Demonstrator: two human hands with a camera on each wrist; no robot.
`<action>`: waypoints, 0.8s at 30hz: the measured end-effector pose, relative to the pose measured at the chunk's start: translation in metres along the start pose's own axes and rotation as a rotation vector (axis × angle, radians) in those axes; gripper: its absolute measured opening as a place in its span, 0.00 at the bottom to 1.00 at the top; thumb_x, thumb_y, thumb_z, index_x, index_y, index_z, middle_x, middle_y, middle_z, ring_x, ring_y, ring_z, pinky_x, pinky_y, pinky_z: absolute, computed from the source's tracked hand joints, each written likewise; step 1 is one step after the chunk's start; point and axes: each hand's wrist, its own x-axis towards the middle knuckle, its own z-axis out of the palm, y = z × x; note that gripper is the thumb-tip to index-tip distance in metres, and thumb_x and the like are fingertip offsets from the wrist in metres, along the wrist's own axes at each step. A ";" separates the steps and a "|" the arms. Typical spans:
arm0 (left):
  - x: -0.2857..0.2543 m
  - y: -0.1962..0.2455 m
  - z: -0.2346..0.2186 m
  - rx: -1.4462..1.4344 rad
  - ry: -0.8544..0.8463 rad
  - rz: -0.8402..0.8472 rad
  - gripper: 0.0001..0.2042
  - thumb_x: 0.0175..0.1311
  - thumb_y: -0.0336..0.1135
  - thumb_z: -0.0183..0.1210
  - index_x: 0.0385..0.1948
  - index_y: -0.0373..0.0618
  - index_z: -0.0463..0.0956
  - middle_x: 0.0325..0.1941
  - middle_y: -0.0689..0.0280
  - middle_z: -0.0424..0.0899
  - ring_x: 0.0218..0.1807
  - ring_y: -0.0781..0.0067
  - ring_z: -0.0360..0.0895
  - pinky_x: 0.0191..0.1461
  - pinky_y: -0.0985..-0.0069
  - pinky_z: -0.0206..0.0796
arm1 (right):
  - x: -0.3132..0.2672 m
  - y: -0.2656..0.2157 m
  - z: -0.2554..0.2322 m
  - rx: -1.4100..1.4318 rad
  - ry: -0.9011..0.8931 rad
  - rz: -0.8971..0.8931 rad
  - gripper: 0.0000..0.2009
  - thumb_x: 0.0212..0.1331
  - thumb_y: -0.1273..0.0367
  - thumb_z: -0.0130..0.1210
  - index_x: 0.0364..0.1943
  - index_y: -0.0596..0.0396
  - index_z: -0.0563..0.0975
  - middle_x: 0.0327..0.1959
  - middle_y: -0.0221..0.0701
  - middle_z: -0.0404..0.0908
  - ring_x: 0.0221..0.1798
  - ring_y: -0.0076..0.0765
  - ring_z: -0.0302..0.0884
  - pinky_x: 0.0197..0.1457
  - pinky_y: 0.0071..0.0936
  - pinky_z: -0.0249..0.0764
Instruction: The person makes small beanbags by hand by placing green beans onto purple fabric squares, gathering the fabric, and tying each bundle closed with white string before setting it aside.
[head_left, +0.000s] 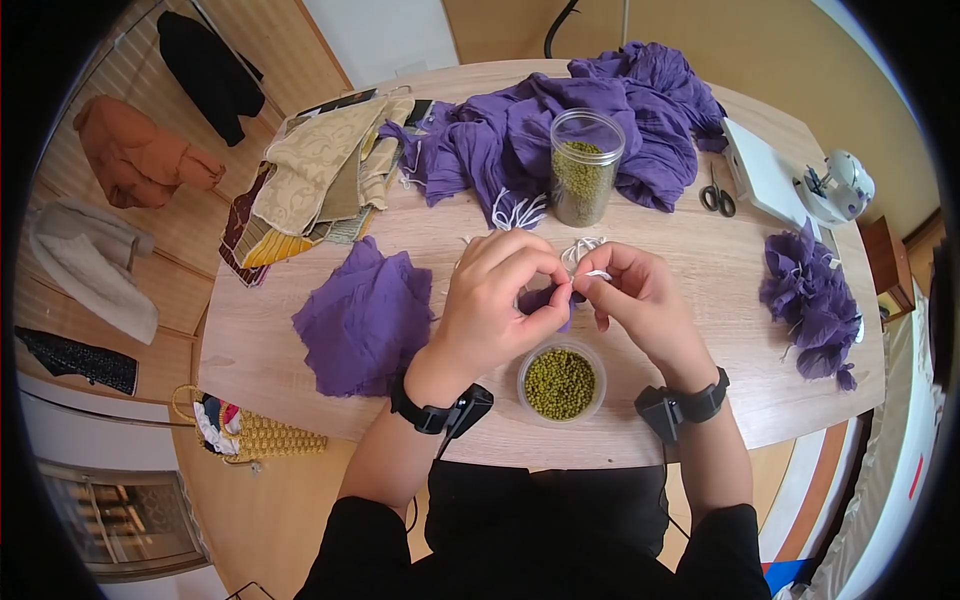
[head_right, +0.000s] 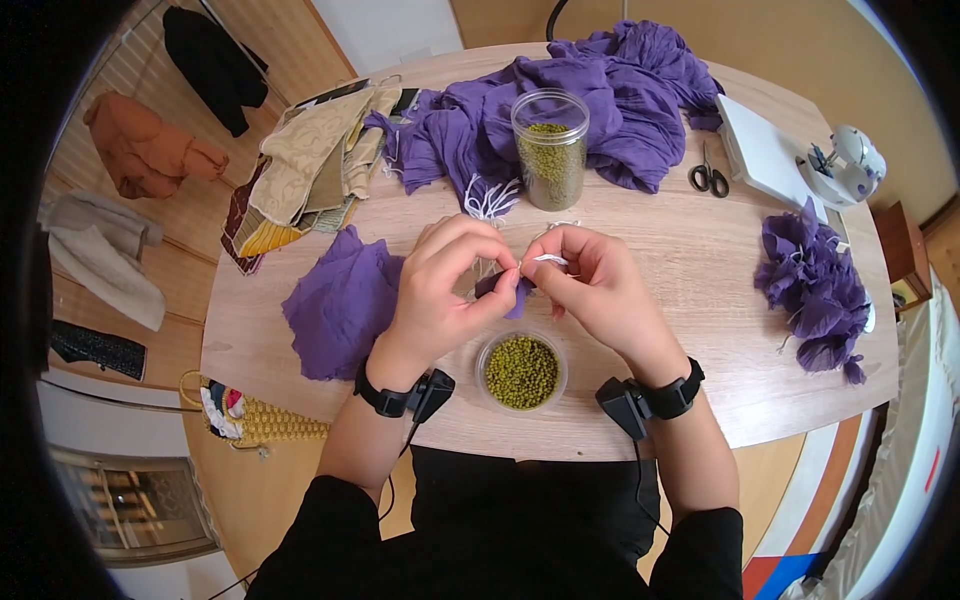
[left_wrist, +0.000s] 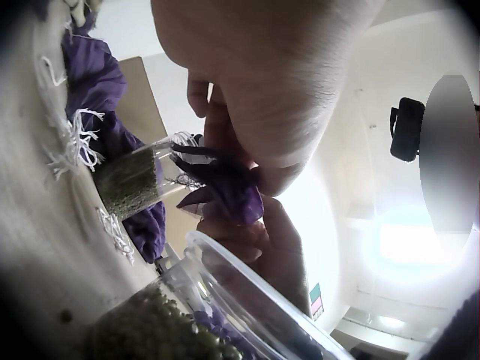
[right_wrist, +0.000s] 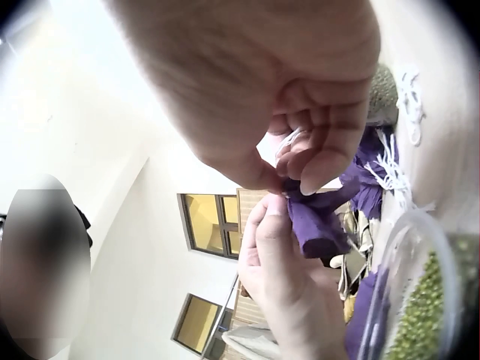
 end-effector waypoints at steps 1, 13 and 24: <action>-0.001 -0.001 0.002 -0.068 -0.010 -0.072 0.08 0.55 0.25 0.70 0.33 0.44 0.80 0.37 0.65 0.83 0.41 0.63 0.82 0.47 0.69 0.70 | -0.001 0.000 0.001 -0.001 -0.001 0.000 0.05 0.73 0.71 0.61 0.43 0.59 0.83 0.36 0.23 0.84 0.32 0.13 0.77 0.34 0.16 0.73; -0.007 -0.007 0.008 -0.383 -0.123 -0.413 0.09 0.62 0.29 0.70 0.38 0.39 0.78 0.40 0.62 0.83 0.41 0.67 0.82 0.44 0.71 0.71 | -0.001 0.008 0.009 -0.566 0.130 -0.382 0.05 0.72 0.74 0.59 0.47 0.61 0.80 0.38 0.34 0.86 0.36 0.24 0.84 0.35 0.22 0.75; -0.003 0.001 0.006 0.042 0.040 -0.126 0.08 0.55 0.25 0.73 0.35 0.43 0.84 0.41 0.64 0.86 0.46 0.62 0.84 0.52 0.68 0.73 | -0.002 0.007 0.010 -0.358 0.155 -0.208 0.06 0.73 0.72 0.60 0.46 0.61 0.81 0.34 0.26 0.85 0.35 0.13 0.76 0.34 0.17 0.70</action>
